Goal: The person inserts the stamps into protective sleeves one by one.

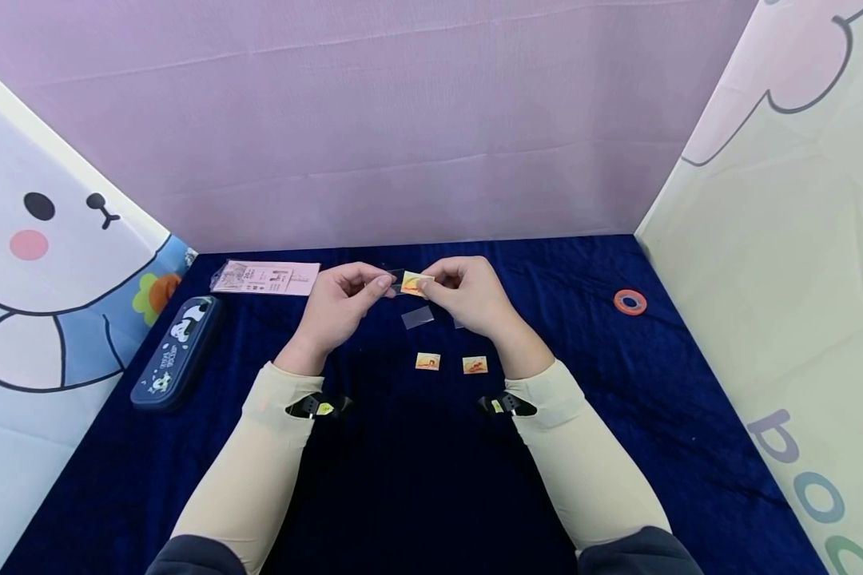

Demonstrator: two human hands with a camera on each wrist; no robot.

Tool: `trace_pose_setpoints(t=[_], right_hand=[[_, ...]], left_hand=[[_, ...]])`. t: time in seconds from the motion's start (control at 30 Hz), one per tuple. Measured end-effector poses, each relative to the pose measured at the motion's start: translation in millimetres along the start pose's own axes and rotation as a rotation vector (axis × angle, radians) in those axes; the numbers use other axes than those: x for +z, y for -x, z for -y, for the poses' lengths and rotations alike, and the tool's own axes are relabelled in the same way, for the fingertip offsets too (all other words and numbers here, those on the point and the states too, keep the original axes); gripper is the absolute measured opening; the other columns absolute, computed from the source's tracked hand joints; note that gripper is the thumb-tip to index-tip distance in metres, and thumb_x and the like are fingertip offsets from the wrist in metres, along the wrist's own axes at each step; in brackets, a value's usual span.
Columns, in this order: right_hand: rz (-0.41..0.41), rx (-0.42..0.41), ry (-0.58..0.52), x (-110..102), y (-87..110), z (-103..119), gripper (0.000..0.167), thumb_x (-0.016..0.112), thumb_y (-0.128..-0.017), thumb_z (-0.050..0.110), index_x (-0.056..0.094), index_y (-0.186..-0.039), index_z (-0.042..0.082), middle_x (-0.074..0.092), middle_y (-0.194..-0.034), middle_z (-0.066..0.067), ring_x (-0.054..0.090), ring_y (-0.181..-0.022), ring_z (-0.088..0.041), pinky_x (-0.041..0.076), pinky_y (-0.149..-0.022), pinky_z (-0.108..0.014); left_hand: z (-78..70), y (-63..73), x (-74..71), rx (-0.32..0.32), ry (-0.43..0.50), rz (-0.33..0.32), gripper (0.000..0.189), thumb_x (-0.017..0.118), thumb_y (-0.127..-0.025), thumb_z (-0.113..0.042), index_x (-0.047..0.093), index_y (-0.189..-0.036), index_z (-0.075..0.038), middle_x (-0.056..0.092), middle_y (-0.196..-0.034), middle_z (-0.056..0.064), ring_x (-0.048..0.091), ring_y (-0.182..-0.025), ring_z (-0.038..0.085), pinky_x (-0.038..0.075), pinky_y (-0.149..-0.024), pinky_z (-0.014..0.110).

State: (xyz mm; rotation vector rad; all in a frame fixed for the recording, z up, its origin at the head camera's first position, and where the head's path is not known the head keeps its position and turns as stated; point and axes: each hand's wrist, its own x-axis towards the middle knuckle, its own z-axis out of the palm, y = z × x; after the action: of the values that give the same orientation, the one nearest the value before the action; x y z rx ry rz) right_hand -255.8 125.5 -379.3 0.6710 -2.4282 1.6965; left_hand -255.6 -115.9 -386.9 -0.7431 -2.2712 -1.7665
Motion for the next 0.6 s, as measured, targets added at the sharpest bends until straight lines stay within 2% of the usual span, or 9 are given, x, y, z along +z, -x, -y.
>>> trace_pose_setpoints(t=[0.07, 0.23, 0.37, 0.6], right_hand=[[0.003, -0.007, -0.006, 0, 0.2, 1, 0.009, 0.076, -0.099, 0.016, 0.081, -0.097, 0.008, 0.071, -0.084, -0.020, 0.051, -0.060, -0.019, 0.041, -0.054, -0.027], [-0.002, -0.032, 0.007, -1, 0.8, 1, 0.008, 0.077, -0.098, 0.017, 0.081, -0.097, 0.010, 0.069, -0.078, -0.010, 0.051, -0.059, -0.021, 0.041, -0.052, -0.028], [-0.009, -0.046, 0.024, 0, 0.8, 2, 0.007, 0.076, -0.098, 0.012, 0.081, -0.100, 0.007, 0.067, -0.074, -0.009, 0.048, -0.057, -0.020, 0.039, -0.050, -0.027], [-0.003, -0.057, 0.026, -1, 9.9, 39, 0.008, 0.072, -0.098, 0.002, 0.078, -0.100, -0.003, 0.065, -0.072, -0.014, 0.045, -0.055, -0.015, 0.036, -0.050, -0.025]], left_hand=[[0.1, -0.3, 0.2, -0.002, -0.003, 0.001, 0.014, 0.073, -0.101, -0.023, 0.080, -0.104, -0.011, 0.077, -0.088, 0.002, 0.059, -0.066, 0.022, 0.043, -0.059, 0.028], [0.4, -0.7, 0.7, -0.001, -0.011, 0.000, 0.014, 0.073, -0.101, -0.022, 0.080, -0.104, -0.010, 0.077, -0.087, 0.002, 0.063, -0.069, 0.019, 0.044, -0.060, 0.028], [0.1, -0.4, 1.1, 0.003, -0.016, -0.007, 0.015, 0.073, -0.102, -0.022, 0.080, -0.104, -0.009, 0.077, -0.087, 0.004, 0.059, -0.066, 0.019, 0.042, -0.058, 0.029], [0.7, -0.9, 1.5, 0.002, -0.018, -0.019, 0.015, 0.073, -0.101, -0.022, 0.081, -0.104, -0.008, 0.078, -0.086, 0.005, 0.055, -0.062, 0.027, 0.038, -0.055, 0.029]])
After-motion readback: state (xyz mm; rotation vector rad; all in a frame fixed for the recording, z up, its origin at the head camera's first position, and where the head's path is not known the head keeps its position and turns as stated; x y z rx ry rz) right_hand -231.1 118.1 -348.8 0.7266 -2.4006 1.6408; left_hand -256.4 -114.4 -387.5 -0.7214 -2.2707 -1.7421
